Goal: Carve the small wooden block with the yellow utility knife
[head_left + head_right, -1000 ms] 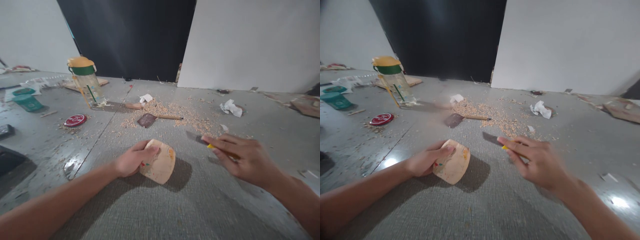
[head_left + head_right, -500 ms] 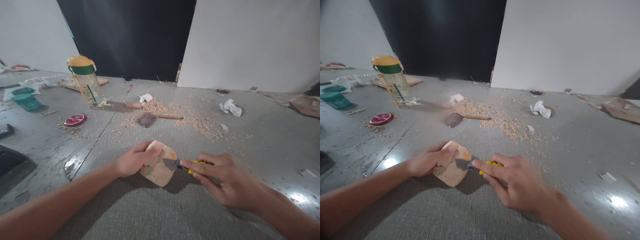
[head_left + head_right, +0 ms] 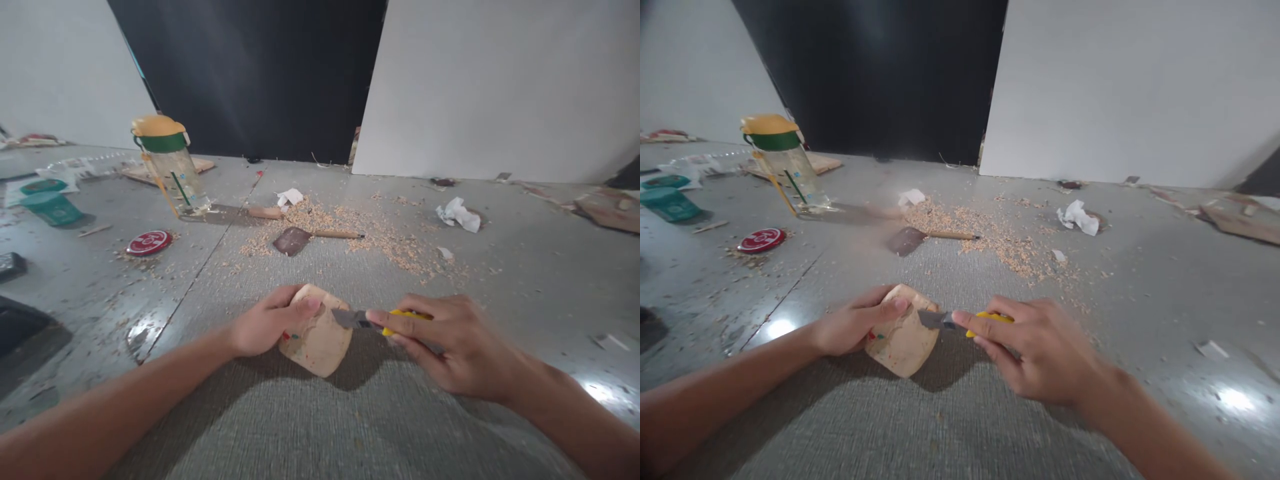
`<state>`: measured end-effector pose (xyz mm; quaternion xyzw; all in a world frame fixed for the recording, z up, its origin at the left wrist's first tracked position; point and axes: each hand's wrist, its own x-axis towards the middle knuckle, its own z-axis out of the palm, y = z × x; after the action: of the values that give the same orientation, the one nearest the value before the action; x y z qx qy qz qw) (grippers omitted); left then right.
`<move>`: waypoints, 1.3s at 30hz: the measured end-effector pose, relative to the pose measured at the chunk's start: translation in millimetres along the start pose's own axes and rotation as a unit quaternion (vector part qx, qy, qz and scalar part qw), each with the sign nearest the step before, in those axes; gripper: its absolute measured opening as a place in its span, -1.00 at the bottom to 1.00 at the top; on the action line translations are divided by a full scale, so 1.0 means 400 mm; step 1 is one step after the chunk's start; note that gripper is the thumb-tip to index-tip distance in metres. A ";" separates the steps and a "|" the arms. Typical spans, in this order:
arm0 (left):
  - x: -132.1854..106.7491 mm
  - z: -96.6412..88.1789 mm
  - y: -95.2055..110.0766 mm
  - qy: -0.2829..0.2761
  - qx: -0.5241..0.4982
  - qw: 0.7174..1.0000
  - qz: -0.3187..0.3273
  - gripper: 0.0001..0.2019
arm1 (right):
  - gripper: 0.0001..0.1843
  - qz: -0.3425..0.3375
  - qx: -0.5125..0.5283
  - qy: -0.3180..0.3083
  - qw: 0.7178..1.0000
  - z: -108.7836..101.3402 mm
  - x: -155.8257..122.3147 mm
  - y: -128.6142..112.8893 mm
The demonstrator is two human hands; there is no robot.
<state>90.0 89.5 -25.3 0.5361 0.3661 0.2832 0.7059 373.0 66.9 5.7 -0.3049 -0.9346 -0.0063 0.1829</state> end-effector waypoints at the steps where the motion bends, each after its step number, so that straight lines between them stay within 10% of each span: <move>1: 0.000 0.000 0.000 0.000 -0.008 1.000 0.003 -0.54 | -0.59 -0.002 0.000 0.001 1.000 0.000 0.000 0.003; 11: -0.002 -0.002 0.004 0.016 -0.042 0.999 -0.030 -0.50 | -0.57 0.051 -0.043 0.087 0.994 -0.012 -0.034 0.091; 31: -0.005 -0.007 -0.002 0.020 0.015 1.000 -0.014 -0.55 | -0.55 -0.006 -0.001 0.007 1.000 0.019 -0.006 -0.016; 39: -0.021 0.004 0.012 -0.012 0.010 1.000 -0.008 -0.61 | -0.60 0.079 -0.023 0.075 0.994 0.019 -0.028 0.073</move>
<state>86.5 83.3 -18.5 0.5439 0.3643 0.2673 0.7071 395.4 85.2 -8.3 -0.3802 -0.8911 -0.0357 0.2452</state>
